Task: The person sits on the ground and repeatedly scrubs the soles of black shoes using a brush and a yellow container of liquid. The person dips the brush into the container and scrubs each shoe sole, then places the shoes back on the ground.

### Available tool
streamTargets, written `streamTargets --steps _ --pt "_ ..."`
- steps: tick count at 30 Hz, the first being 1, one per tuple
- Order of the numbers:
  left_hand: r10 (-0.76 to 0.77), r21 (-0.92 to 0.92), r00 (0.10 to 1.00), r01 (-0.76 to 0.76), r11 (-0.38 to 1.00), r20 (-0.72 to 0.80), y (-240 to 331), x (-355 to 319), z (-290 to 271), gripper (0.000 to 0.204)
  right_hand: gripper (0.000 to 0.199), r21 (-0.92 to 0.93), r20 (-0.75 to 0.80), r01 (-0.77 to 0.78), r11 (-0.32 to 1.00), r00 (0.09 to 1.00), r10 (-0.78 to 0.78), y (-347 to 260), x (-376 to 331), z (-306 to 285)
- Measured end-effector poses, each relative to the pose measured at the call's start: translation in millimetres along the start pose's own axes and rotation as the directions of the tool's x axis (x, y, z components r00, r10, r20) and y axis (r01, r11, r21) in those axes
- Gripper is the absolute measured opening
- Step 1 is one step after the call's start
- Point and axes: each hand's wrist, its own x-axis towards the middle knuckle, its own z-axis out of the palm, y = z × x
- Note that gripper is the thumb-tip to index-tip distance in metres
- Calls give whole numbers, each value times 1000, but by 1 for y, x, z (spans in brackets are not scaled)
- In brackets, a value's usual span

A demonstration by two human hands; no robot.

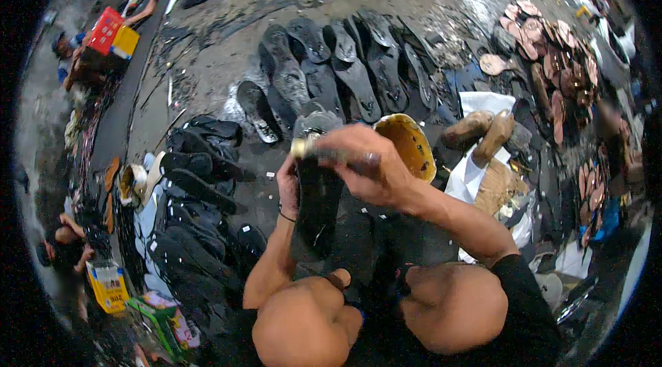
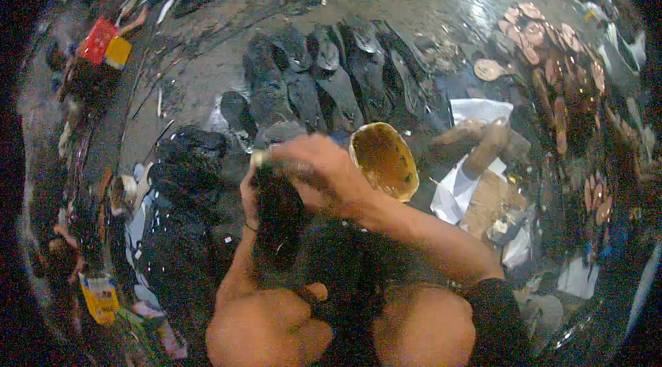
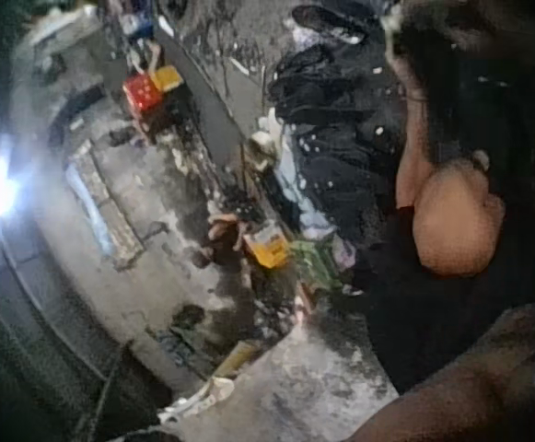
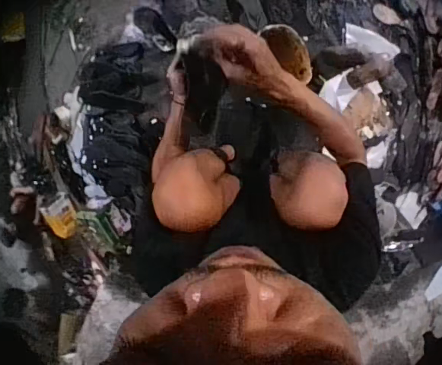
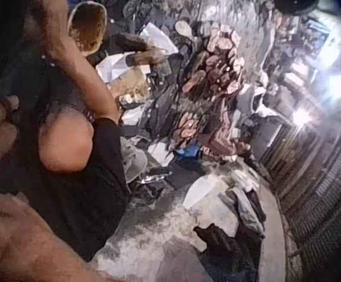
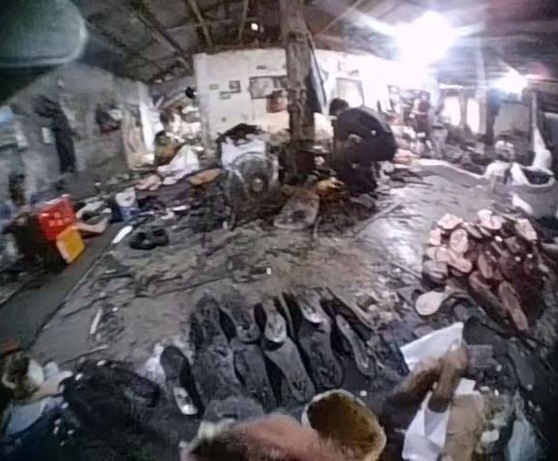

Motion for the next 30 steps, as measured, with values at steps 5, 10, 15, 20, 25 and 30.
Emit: streamTargets --steps 5,10,15,20,25,30 --pt "-175 -143 985 173 975 -4 -44 -16 22 52 30 -110 -160 -275 955 953 256 45 1 -21" --pt "-139 -138 979 118 983 -152 -18 -14 34 57 31 47 -194 -405 913 893 406 34 1 -34" --pt "-126 -165 984 104 981 -125 -24 -16 11 57 31 58 62 -237 970 970 234 -5 -33 2" --pt "-150 -114 971 130 985 -185 -26 -17 26 57 22 9 -260 -424 905 873 412 45 15 -39" --pt "-98 -44 965 90 995 -242 -17 -13 18 58 18 -160 -199 -354 921 926 321 56 11 -52" --pt "217 224 865 -126 966 -451 -12 -5 -14 59 20 144 -122 -162 976 976 180 44 -20 -12"
